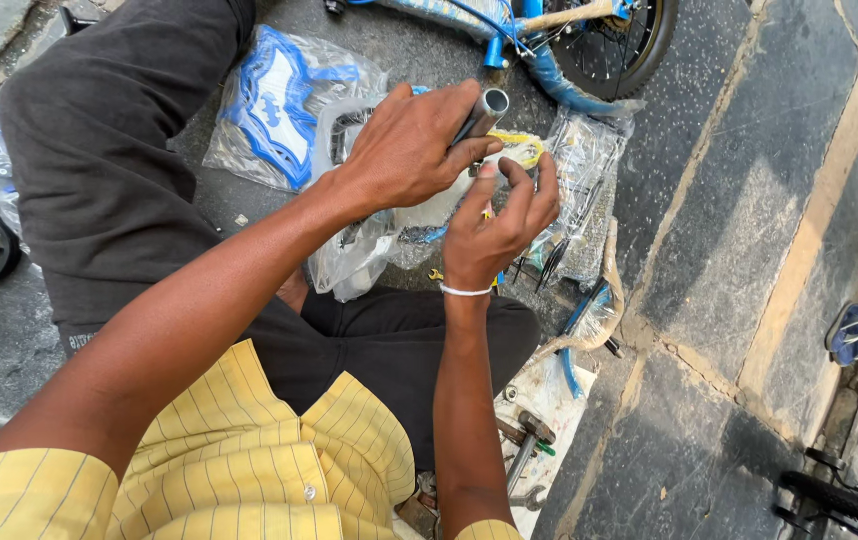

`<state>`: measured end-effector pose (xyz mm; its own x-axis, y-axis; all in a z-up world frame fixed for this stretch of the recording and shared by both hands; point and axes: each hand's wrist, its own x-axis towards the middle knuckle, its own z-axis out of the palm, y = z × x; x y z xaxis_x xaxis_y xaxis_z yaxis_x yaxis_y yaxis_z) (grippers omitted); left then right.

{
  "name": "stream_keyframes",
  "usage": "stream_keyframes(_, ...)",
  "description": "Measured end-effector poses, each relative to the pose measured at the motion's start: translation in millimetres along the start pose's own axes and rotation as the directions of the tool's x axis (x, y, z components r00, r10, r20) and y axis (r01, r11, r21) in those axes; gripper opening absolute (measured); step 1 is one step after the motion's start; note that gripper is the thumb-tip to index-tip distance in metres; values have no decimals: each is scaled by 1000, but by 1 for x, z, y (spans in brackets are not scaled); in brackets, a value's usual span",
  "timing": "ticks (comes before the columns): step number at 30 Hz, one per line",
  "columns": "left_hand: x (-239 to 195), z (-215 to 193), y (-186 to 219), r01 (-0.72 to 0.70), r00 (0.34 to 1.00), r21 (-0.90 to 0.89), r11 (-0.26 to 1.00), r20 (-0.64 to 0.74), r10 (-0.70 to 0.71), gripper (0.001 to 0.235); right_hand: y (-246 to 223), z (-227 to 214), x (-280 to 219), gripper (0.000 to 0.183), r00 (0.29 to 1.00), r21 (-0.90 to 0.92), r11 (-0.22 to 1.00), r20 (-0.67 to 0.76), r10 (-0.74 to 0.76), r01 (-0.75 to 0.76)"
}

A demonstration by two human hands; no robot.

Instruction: The person sits on the ground and assembles bicycle parts, using a wrench to tighten a bolt on a metal tube. They handle a plastic-wrapped seat and a set of black cables, organizing them while working.

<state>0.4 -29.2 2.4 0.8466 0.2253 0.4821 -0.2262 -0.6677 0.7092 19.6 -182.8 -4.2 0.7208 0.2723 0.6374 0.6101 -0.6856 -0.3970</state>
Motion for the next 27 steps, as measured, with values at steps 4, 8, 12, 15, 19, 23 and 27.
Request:
stream_keyframes(4,-1,4,0,-14,1000,-7,1000,-5,14,37,0,-3,-3,18,998,-18,999,52,-40,41)
stream_keyframes(8,-1,4,-3,9,1000,-9,1000,21,-9,35,-3,-3,-1,30,1000,48,999,18,20,-21)
stream_keyframes(12,-3,5,-2,3,1000,-9,1000,13,-3,35,-6,-5,0,18,997,-23,1000,71,-14,16)
stream_keyframes(15,-1,4,-2,-1,1000,-4,1000,31,1,35,-7,-5,3,19,997,-59,998,71,-15,19)
stream_keyframes(19,-1,4,-4,14,999,-7,1000,31,-14,34,-8,-3,-1,21,991,-57,998,130,-15,22)
stream_keyframes(23,1,4,-4,19,1000,-6,1000,24,-19,34,-8,-1,1,33,997,-45,998,78,-27,31)
stream_keyframes(27,-3,3,-4,25,999,6,1000,29,-26,34,-10,-2,2,17,992,-103,994,125,-22,35)
